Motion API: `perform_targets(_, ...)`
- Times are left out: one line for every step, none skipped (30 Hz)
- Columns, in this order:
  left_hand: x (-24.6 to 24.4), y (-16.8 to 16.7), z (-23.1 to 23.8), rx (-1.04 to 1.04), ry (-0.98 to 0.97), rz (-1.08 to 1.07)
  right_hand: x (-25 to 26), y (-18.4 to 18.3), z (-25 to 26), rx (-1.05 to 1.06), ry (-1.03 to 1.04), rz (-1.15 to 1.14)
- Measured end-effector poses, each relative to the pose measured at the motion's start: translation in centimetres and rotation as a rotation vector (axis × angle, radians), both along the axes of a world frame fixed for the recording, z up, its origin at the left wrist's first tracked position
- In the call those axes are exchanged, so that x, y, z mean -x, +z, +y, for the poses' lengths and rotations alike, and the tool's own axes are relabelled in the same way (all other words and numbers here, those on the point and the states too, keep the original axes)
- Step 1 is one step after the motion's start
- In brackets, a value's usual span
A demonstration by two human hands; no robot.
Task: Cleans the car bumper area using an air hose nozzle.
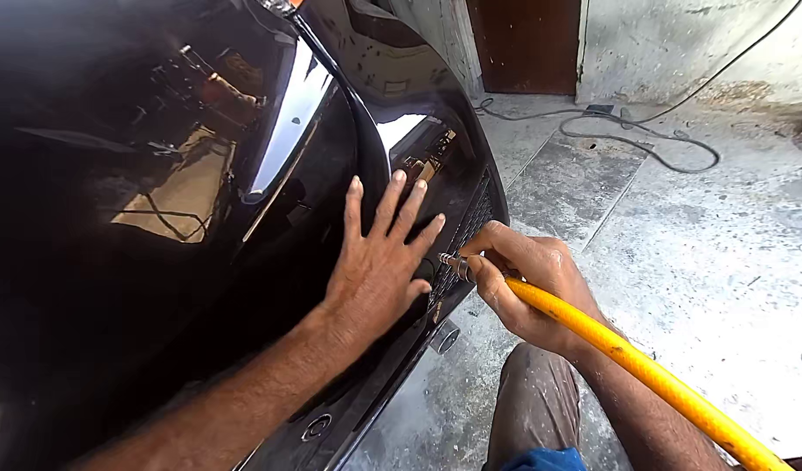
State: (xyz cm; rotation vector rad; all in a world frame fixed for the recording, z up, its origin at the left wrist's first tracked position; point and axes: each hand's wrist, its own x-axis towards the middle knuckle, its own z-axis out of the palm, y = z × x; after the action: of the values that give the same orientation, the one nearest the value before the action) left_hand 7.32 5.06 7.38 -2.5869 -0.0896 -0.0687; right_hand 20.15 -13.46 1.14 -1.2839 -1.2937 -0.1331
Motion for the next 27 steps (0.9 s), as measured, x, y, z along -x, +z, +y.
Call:
perform_targets(0.4, -0.8, -0.5, 0.007, 0.010, -0.003, 0.0, 0.2, -0.1, 0.008, 0.002, 0.004)
perform_targets(0.8, -1.4, -0.9, 0.000, 0.014, 0.003, 0.1, 0.4, -0.2, 0.012, -0.006, 0.009)
perform_targets(1.0, -1.7, -1.0, -0.014, 0.015, 0.012, 0.1, 0.5, -0.3, 0.019, -0.011, 0.009)
perform_targets(0.9, -1.8, -0.8, -0.015, 0.007, 0.004, 0.1, 0.5, -0.4, 0.018, -0.016, 0.010)
perform_targets(0.5, -1.7, -0.5, -0.008, 0.002, -0.020, -0.1, 0.3, -0.4, 0.014, -0.017, 0.007)
perform_targets(-0.1, -1.6, -0.3, 0.003, 0.012, -0.045, -0.3, 0.1, -0.3, 0.010, -0.016, 0.003)
perform_targets(-0.7, -1.7, -0.3, -0.004, 0.036, -0.058, -0.3, -0.2, -0.2, 0.005, -0.018, 0.005)
perform_targets(-1.1, -1.8, -0.4, -0.018, 0.057, -0.066, -0.3, -0.3, -0.1, 0.005, -0.021, 0.007)
perform_targets(-1.3, -2.0, -0.7, -0.038, 0.070, -0.064, -0.3, -0.3, -0.1, 0.008, -0.025, 0.005)
perform_targets(-1.1, -2.3, -1.0, -0.051, 0.069, -0.055, -0.3, -0.1, -0.1, 0.006, -0.027, 0.003)
perform_targets(-0.6, -2.5, -1.3, -0.047, 0.062, -0.044, -0.1, 0.0, -0.2, 0.004, -0.029, 0.003)
perform_targets(-0.1, -2.5, -1.6, -0.035, 0.060, -0.032, 0.1, 0.3, -0.4, 0.006, -0.031, 0.001)
perform_targets(0.1, -2.5, -1.7, -0.023, 0.063, -0.026, 0.2, 0.5, -0.5, 0.006, -0.031, 0.000)
perform_targets(0.1, -2.3, -1.7, -0.019, 0.067, -0.028, 0.4, 0.7, -0.6, 0.001, -0.032, 0.004)
perform_targets(-0.1, -2.3, -1.5, -0.012, 0.067, -0.046, 0.4, 0.8, -0.7, 0.002, -0.033, 0.007)
perform_targets(-0.5, -2.2, -1.2, -0.003, 0.069, -0.071, 0.4, 0.8, -0.7, 0.002, -0.033, 0.005)
perform_targets(-0.8, -2.2, -1.0, 0.002, 0.075, -0.090, 0.3, 0.7, -0.7, 0.004, -0.030, 0.002)
perform_targets(-1.0, -2.3, -1.0, -0.003, 0.076, -0.102, 0.3, 0.6, -0.7, 0.002, -0.034, 0.000)
perform_targets(-1.0, -2.6, -1.1, -0.013, 0.075, -0.107, 0.3, 0.5, -0.7, -0.003, -0.041, 0.001)
perform_targets(-0.6, -2.9, -1.4, -0.016, 0.065, -0.116, 0.3, 0.5, -0.7, -0.004, -0.041, 0.003)
perform_targets(0.2, -3.2, -1.8, 0.002, 0.039, -0.135, 0.4, 0.5, -0.8, -0.002, -0.041, 0.006)
perform_targets(1.1, -3.4, -2.4, 0.045, 0.003, -0.167, 0.3, 0.6, -0.8, 0.000, -0.038, 0.009)
perform_targets(2.4, -3.7, -3.2, 0.112, -0.040, -0.199, 0.2, 0.6, -0.9, 0.002, -0.035, 0.012)
perform_targets(4.2, -4.3, -4.4, 0.205, -0.082, -0.208, 0.0, 0.5, -0.9, 0.001, -0.034, 0.015)
perform_targets(6.4, -5.3, -6.1, 0.321, -0.092, -0.170, -0.1, 0.2, -0.9, 0.006, -0.033, 0.017)
perform_targets(8.7, -6.4, -8.2, 0.470, -0.060, -0.077, -0.3, 0.0, -0.9, 0.018, -0.022, 0.016)
perform_targets(10.7, -7.5, -10.5, 0.672, 0.002, 0.069, -0.3, -0.2, -0.8, 0.038, 0.002, 0.009)
